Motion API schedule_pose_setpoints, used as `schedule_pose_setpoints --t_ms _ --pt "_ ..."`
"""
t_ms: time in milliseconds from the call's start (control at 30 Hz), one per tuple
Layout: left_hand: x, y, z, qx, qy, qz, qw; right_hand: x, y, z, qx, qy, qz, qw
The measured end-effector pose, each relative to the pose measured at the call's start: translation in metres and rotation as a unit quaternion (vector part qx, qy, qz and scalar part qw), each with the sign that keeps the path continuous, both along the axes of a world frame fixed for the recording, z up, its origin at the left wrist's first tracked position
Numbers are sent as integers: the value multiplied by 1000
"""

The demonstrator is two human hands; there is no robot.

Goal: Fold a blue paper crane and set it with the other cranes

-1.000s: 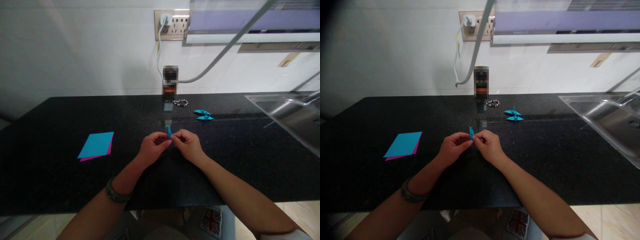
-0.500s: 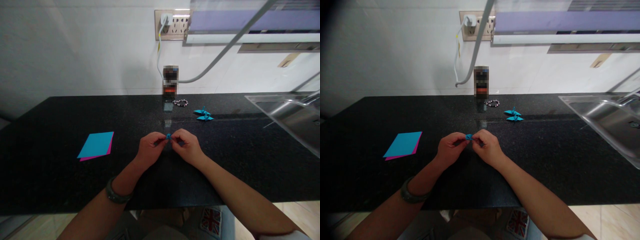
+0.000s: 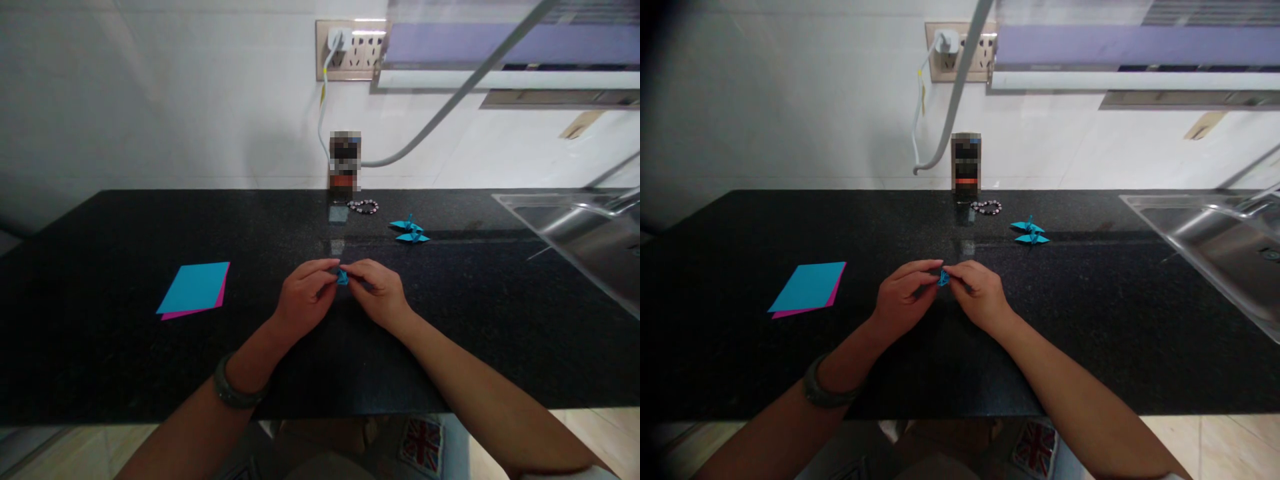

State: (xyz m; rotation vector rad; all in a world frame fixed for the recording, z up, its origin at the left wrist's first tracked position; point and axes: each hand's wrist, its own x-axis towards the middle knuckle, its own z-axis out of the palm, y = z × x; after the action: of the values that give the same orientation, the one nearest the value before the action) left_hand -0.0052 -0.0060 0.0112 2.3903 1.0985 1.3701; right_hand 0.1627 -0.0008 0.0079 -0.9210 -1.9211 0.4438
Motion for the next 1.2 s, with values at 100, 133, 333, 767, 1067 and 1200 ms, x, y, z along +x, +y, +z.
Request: schedule_pose_setpoints --t_ms 100,133,333,767,1067,1200 --pt "1 -1 0 -30 4 -12 999 -1 -1 0 5 4 0 1000" --pt "1 -1 1 -38 5 -14 999 -1 -1 0 3 6 -2 1000" --pt "1 0 0 -37 -4 -4 999 0 -2 0 -10 10 -19 1000" --pt "3 0 -2 -228 -159 35 960 -2 -2 0 -122 58 -14 991" --pt "8 1 2 -419 -310 -59 851 -7 0 -1 -354 198 103 908" --pt "7 2 2 -443 -337 -75 827 -7 0 0 -391 211 115 888"
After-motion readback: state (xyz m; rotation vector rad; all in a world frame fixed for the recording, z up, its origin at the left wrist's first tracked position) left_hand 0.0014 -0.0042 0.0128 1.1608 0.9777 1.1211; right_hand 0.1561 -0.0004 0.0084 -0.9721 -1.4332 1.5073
